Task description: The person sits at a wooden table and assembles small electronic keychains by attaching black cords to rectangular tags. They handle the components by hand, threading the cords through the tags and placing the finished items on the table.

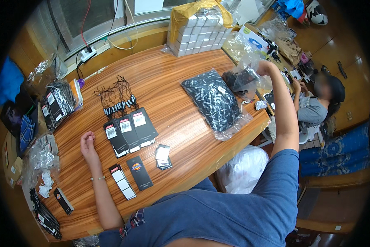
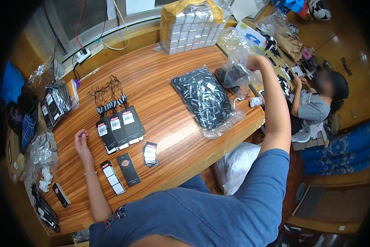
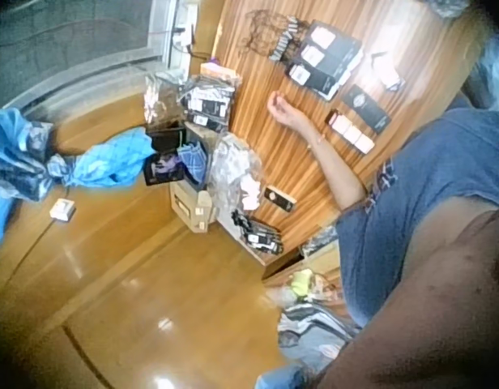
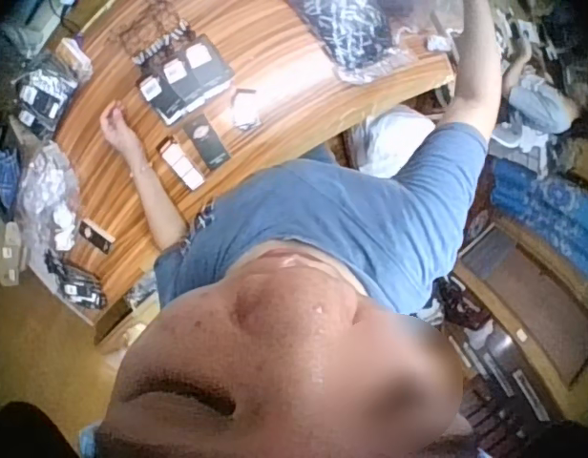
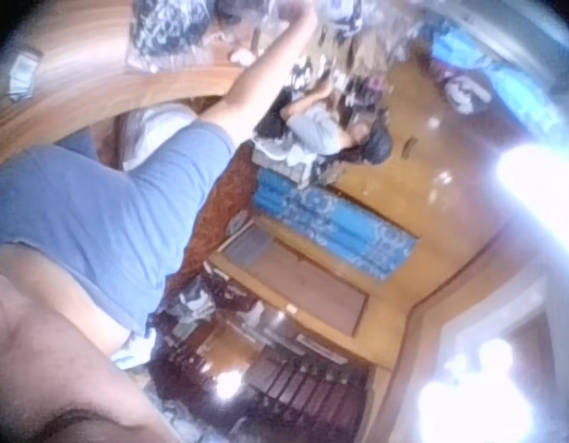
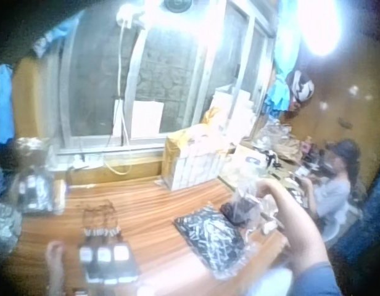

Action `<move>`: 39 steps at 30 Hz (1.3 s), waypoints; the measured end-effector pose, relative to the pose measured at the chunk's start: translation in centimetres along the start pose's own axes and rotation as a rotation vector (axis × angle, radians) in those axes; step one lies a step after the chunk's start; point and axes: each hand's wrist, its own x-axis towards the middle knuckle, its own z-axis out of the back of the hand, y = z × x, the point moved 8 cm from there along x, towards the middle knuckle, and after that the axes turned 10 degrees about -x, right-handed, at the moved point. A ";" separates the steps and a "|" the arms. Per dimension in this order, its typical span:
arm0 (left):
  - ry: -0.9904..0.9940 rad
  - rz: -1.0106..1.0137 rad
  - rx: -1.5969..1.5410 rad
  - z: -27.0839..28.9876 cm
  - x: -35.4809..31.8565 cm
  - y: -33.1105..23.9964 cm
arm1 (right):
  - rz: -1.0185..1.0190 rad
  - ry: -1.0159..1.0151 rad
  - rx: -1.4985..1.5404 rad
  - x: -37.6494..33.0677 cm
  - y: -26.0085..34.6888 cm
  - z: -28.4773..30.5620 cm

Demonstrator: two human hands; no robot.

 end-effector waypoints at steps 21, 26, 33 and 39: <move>0.027 -0.020 -0.005 0.1 0.1 0.0 | 0.538 -0.181 0.180 -0.6 6.2 -5.8; -0.004 -0.002 0.002 0.7 0.1 0.3 | 0.641 -0.412 0.015 -3.0 8.1 -5.9; -0.004 -0.012 0.055 0.7 0.0 0.0 | 0.228 0.231 0.482 -4.8 4.6 0.9; -0.019 -0.002 0.014 0.8 -0.2 0.1 | 0.275 0.182 0.282 -4.6 4.8 0.6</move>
